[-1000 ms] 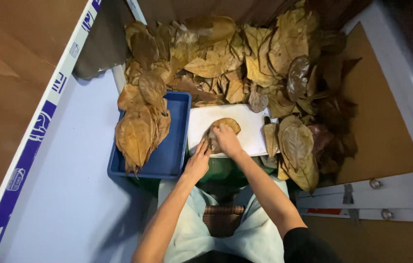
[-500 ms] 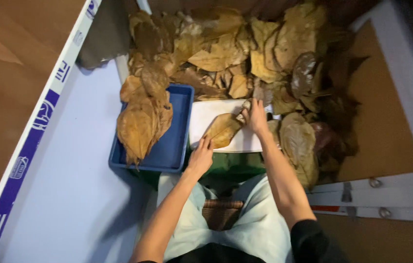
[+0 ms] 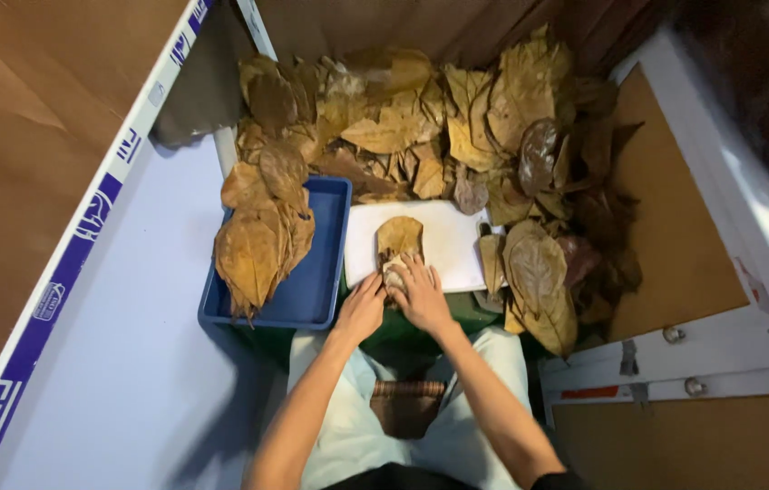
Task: Smoothing and folding dried tobacco leaves on a board for processing
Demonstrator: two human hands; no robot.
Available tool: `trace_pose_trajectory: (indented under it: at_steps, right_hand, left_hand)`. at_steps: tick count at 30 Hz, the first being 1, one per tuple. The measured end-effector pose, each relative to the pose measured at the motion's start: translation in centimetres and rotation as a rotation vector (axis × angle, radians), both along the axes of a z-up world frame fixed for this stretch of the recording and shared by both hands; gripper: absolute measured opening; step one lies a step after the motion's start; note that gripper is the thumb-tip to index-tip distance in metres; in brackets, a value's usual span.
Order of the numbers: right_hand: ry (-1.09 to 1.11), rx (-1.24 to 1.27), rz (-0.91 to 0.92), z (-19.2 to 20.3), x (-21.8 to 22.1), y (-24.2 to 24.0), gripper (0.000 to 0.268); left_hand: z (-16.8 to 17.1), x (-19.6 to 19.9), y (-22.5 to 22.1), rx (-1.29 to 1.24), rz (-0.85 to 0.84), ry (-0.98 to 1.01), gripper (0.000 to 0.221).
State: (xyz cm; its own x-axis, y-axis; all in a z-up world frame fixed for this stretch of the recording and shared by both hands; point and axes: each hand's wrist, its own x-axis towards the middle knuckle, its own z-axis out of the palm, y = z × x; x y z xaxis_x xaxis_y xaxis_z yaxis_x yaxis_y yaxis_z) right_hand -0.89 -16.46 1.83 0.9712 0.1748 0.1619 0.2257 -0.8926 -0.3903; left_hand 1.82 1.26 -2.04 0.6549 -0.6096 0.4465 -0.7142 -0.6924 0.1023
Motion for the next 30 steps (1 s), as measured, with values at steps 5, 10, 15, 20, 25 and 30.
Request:
trace_pose_trajectory:
  at_steps: [5,10,15,20,25,30]
  right_hand:
    - [-0.013,-0.076,0.068,-3.3,3.1,-2.1,0.043]
    - [-0.3,-0.044,0.167,-6.8,7.7,-5.4,0.038]
    - [-0.235,-0.119,0.004,-4.3,12.5,-7.3,0.045]
    - [-0.307,-0.183,-0.083,-6.8,18.0,-9.8,0.048]
    - [-0.205,-0.251,-0.2,-4.9,18.5,-10.7,0.045]
    - [-0.378,0.703,-0.452,0.8,8.2,-7.2,0.056]
  left_hand:
    - [-0.5,-0.3,0.0,-0.082,-0.028,-0.045,0.038]
    - [-1.5,-0.5,-0.2,-0.124,-0.001,-0.02,0.045]
    - [-1.7,0.0,0.0,-0.115,0.006,-0.046,0.051]
    - [-2.1,0.4,-0.2,-0.11,0.037,-0.046,0.049]
    - [-2.6,0.4,-0.2,-0.104,0.023,-0.03,0.05]
    - [-4.1,2.0,-1.4,-0.042,0.079,0.092,0.036]
